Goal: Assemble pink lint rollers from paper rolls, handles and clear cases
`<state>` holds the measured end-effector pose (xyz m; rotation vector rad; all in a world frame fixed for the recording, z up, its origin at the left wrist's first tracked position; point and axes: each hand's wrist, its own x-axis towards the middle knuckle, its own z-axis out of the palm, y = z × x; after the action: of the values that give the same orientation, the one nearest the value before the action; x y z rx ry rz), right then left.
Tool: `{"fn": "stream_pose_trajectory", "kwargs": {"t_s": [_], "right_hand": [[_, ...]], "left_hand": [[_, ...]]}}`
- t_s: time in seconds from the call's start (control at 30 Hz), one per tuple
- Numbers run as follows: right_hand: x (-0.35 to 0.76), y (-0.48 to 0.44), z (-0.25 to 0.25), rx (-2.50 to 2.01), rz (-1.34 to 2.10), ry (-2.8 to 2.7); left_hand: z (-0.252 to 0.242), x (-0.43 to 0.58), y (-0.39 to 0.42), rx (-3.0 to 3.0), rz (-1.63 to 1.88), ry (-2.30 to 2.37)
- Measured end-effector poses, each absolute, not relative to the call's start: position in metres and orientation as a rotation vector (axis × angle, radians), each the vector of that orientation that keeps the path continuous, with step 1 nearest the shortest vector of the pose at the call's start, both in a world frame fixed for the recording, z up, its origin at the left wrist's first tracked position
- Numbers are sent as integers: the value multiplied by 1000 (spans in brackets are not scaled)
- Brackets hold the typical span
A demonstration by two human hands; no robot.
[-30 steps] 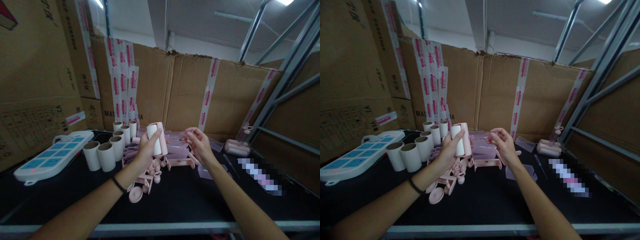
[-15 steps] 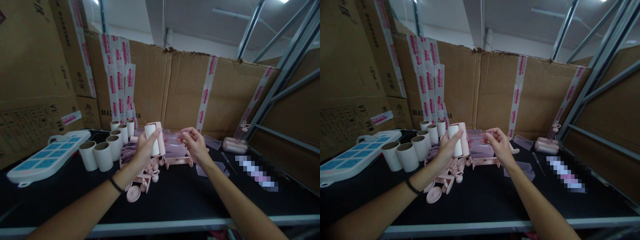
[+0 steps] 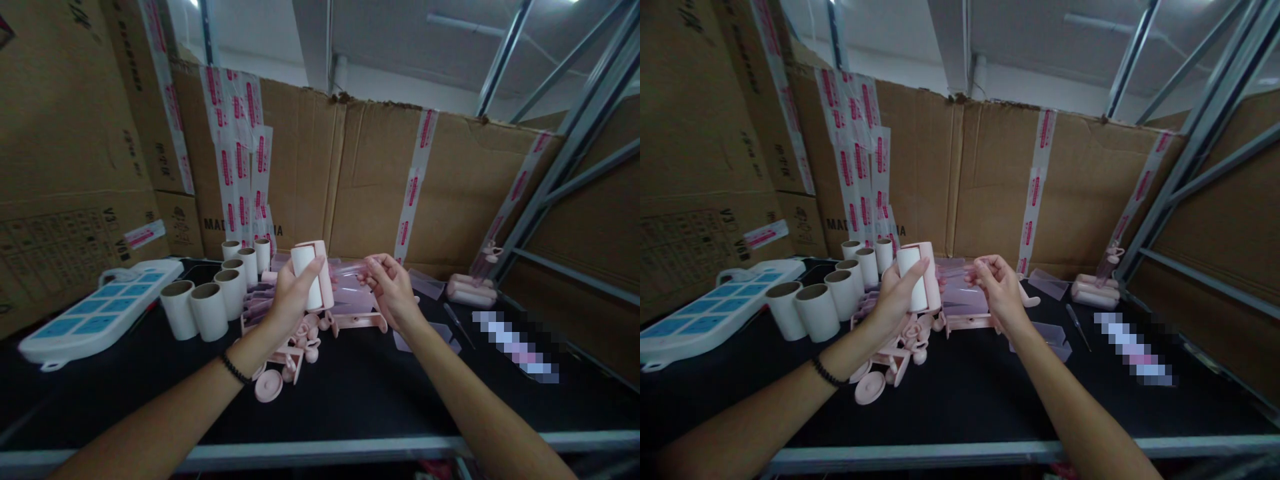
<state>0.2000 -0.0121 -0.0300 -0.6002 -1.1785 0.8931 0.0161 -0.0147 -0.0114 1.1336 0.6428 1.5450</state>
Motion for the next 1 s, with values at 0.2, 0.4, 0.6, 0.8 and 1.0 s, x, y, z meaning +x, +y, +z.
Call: {"fn": "stream_pose_trajectory", "kwargs": {"t_s": [0.2,0.4,0.6,0.8,1.0], "right_hand": [[199,-17,-21,-583,816,-1186],[204,-23,-13,-601,774,-1134],[222,-25,-7,-676,568,-1181],[194,-42,-1,-766,521,-1430],[182,-46,2,-697,524,-1457]], "left_hand": [[-9,20,-16,1042,1522,590],[-9,17,-14,1057,1465,553],[-1,5,-12,1478,1525,565],[-3,9,-29,2021,1342,602],[-8,12,-27,1872,1379,610]]}}
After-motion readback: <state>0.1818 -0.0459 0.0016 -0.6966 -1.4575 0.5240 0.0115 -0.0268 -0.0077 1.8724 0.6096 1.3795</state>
